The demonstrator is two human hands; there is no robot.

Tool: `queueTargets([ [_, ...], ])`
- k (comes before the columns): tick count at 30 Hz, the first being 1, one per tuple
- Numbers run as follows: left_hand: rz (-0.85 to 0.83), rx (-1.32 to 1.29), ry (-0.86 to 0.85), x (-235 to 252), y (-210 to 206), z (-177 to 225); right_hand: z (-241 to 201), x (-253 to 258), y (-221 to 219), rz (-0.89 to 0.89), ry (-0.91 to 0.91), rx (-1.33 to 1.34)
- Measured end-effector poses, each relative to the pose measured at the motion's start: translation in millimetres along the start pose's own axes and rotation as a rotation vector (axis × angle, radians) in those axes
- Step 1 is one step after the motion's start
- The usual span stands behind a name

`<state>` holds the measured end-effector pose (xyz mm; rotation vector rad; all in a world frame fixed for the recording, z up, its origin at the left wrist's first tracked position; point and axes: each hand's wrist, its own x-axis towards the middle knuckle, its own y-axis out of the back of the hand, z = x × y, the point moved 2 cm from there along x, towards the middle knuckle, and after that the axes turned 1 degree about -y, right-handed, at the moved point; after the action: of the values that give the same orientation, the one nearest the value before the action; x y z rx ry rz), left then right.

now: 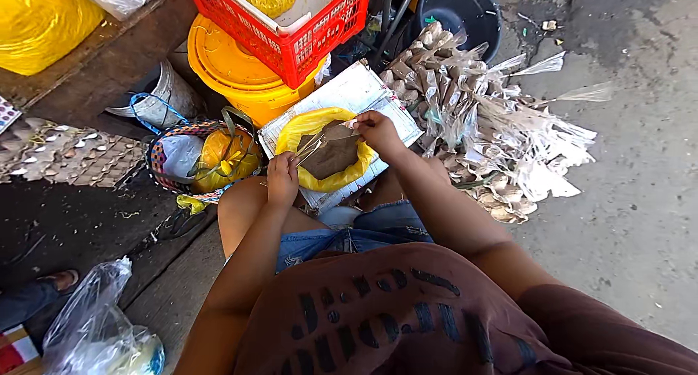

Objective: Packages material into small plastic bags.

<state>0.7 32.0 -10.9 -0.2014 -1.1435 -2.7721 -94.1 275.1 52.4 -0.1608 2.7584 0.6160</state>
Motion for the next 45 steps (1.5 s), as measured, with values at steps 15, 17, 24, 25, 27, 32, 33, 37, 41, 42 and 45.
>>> queueTargets([
  [15, -0.072, -0.111, 0.175, 2.3, -0.9, 3.6, -73.9, -36.1, -42.7, -0.118, 0.441, -0.447],
  [17, -0.072, -0.131, 0.244, 2.4, 2.0, 3.7, -90.6, -51.7, -52.2, -0.012, 0.664, -0.547],
  [24, -0.056, -0.103, 0.296, 2.8, 10.9, 2.8, -74.3, -46.0, 14.3, 0.187, 0.512, -0.484],
  [25, -0.041, -0.106, 0.286, 3.0, 12.4, 3.7, -57.5, -47.7, 17.4, 0.152, 0.398, -0.524],
  [27, 0.011, -0.109, 0.254, 4.5, 16.1, 5.2, -16.1, -47.8, 13.7, 0.094, 0.220, -0.611],
  [32, 0.025, -0.100, 0.237, 3.2, 17.6, 7.4, 49.1, -64.6, -15.0, 0.049, 0.057, -0.694],
  [33, 0.014, -0.086, 0.226, 2.7, 16.7, 7.8, 50.0, -67.2, -21.4, 0.032, 0.059, -0.671],
  [37, -0.010, -0.029, 0.178, 3.1, 11.9, 10.0, 39.9, -62.1, -41.5, -0.080, -0.014, -0.550],
  [41, 0.000, 0.010, 0.155, 2.3, 9.9, 8.0, 40.5, -49.2, -53.0, -0.090, -0.039, -0.383],
  [42, 0.009, 0.016, 0.146, 1.4, 10.9, 7.6, 41.3, -46.2, -51.4, -0.084, -0.046, -0.335],
  [45, 0.013, 0.033, 0.146, -1.8, 14.7, 4.8, 43.7, -37.3, -37.9, -0.085, -0.111, -0.182],
])
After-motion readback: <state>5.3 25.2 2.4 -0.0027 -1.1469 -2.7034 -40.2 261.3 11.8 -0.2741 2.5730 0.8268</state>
